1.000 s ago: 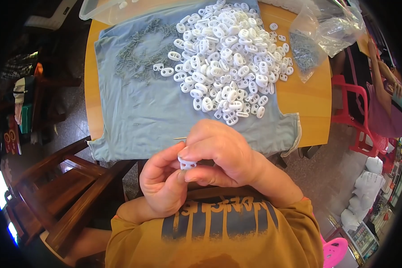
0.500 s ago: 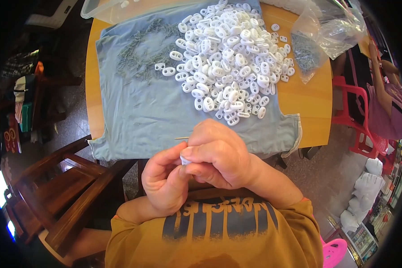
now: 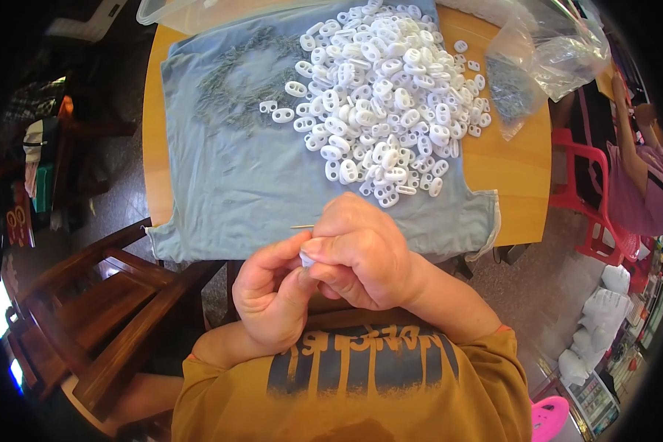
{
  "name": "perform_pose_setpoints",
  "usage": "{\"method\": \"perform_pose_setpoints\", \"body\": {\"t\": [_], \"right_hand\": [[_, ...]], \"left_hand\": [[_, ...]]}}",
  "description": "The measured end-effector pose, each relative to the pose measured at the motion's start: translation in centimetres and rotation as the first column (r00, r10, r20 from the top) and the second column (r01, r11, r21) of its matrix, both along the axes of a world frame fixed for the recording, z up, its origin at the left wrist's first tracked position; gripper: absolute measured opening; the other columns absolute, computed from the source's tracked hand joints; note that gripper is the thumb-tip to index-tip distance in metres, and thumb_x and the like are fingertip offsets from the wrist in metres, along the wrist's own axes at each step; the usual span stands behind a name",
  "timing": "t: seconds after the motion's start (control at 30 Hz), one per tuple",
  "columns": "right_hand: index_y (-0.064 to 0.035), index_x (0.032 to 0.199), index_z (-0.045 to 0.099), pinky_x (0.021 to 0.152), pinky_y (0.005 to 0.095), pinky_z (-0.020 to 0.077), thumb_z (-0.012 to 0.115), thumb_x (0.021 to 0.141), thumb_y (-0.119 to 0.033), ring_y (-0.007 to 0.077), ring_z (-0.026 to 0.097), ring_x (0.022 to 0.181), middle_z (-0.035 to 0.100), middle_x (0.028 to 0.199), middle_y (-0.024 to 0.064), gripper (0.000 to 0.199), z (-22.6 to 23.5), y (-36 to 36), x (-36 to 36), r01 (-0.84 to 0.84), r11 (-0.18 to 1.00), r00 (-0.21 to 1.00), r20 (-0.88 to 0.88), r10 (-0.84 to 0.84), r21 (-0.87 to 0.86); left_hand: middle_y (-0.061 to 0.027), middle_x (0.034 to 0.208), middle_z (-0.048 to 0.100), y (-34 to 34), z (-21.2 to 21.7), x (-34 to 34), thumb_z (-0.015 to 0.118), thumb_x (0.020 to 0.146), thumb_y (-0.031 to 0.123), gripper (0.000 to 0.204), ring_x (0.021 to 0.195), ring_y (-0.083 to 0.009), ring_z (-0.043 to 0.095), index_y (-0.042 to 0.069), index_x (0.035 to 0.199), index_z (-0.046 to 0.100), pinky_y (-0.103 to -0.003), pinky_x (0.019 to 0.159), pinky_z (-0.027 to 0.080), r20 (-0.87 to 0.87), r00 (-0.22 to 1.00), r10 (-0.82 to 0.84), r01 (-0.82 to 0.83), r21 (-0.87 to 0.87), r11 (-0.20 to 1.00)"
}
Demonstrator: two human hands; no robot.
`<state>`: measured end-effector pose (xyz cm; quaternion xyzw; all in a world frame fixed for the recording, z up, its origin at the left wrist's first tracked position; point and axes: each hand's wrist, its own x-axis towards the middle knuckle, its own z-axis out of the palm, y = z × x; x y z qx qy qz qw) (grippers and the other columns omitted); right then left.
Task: Assembling small white plastic components with metal springs using a thin metal pin tool.
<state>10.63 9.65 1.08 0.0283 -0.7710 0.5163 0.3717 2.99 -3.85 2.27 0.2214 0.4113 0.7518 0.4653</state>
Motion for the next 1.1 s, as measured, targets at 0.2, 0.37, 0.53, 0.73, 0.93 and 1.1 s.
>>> {"method": "perform_pose_setpoints", "body": {"t": [0.2,0.37,0.53,0.73,0.93,1.1], "right_hand": [[-0.0055,0.101,0.049,0.054,0.0310,0.0399,0.055,0.090,-0.015,0.0190,0.049,0.060,0.054,0.078,0.0067,0.016,-0.2,0.0,-0.4,-0.001,0.999,1.000,-0.013,0.001,-0.039],[-0.0055,0.102,0.049,0.054,0.0310,0.0402,0.054,0.091,-0.017,0.0199,0.049,0.061,0.054,0.078,0.0068,0.017,-0.1,0.3,-0.2,-0.041,0.996,0.999,-0.007,0.041,-0.073],[-0.0058,0.102,0.049,0.056,0.0317,0.0408,0.052,0.091,-0.018,0.0205,0.049,0.062,0.053,0.077,0.0068,0.016,0.1,-0.1,-0.3,-0.023,0.996,1.000,-0.018,0.022,-0.092],[-0.0055,0.102,0.049,0.055,0.0320,0.0404,0.051,0.092,-0.019,0.0201,0.048,0.062,0.053,0.077,0.0069,0.017,0.0,-0.7,-0.4,0.002,0.994,0.999,-0.033,-0.005,-0.112],[-0.0047,0.101,0.049,0.055,0.0323,0.0402,0.052,0.092,-0.019,0.0207,0.047,0.062,0.053,0.078,0.0081,0.017,-0.5,-1.3,-0.4,0.018,0.988,0.998,-0.054,-0.026,-0.151],[-0.0046,0.099,0.049,0.054,0.0323,0.0399,0.052,0.091,-0.016,0.0210,0.047,0.061,0.053,0.077,0.0086,0.015,-0.9,-1.8,-0.6,0.079,0.986,0.996,-0.035,-0.085,-0.150]], "left_hand": [[-0.0125,0.100,0.060,0.2,0.4,-0.4,0.049,0.088,-0.007,0.035,0.082,-0.0144,0.062,-0.003,0.123,0.046,-0.026,0.075,0.052,0.039,0.999,-0.013,0.013,-0.002,1.000],[-0.0116,0.102,0.060,0.6,0.3,-0.8,0.051,0.087,-0.008,0.037,0.083,-0.0149,0.062,-0.003,0.123,0.046,-0.025,0.077,0.052,-0.117,0.993,-0.020,0.020,-0.002,1.000],[-0.0096,0.093,0.059,0.3,-0.5,-1.3,0.059,0.083,-0.005,0.041,0.079,-0.0146,0.063,-0.003,0.122,0.049,-0.024,0.069,0.050,-0.295,0.955,0.003,0.005,0.026,1.000],[-0.0088,0.086,0.059,0.3,-1.1,-1.0,0.062,0.082,-0.001,0.038,0.072,-0.0146,0.062,-0.003,0.118,0.052,-0.024,0.065,0.049,-0.217,0.976,0.028,-0.017,0.052,0.998],[-0.0094,0.076,0.059,0.7,-1.6,-1.6,0.066,0.081,0.006,0.037,0.063,-0.0160,0.058,-0.003,0.115,0.053,-0.024,0.056,0.046,-0.520,0.847,0.109,-0.067,0.099,0.993],[-0.0105,0.079,0.061,0.5,-2.3,-1.1,0.065,0.082,0.006,0.033,0.061,-0.0156,0.057,-0.003,0.112,0.054,-0.024,0.055,0.046,-0.527,0.838,0.142,-0.124,0.070,0.990]]}}
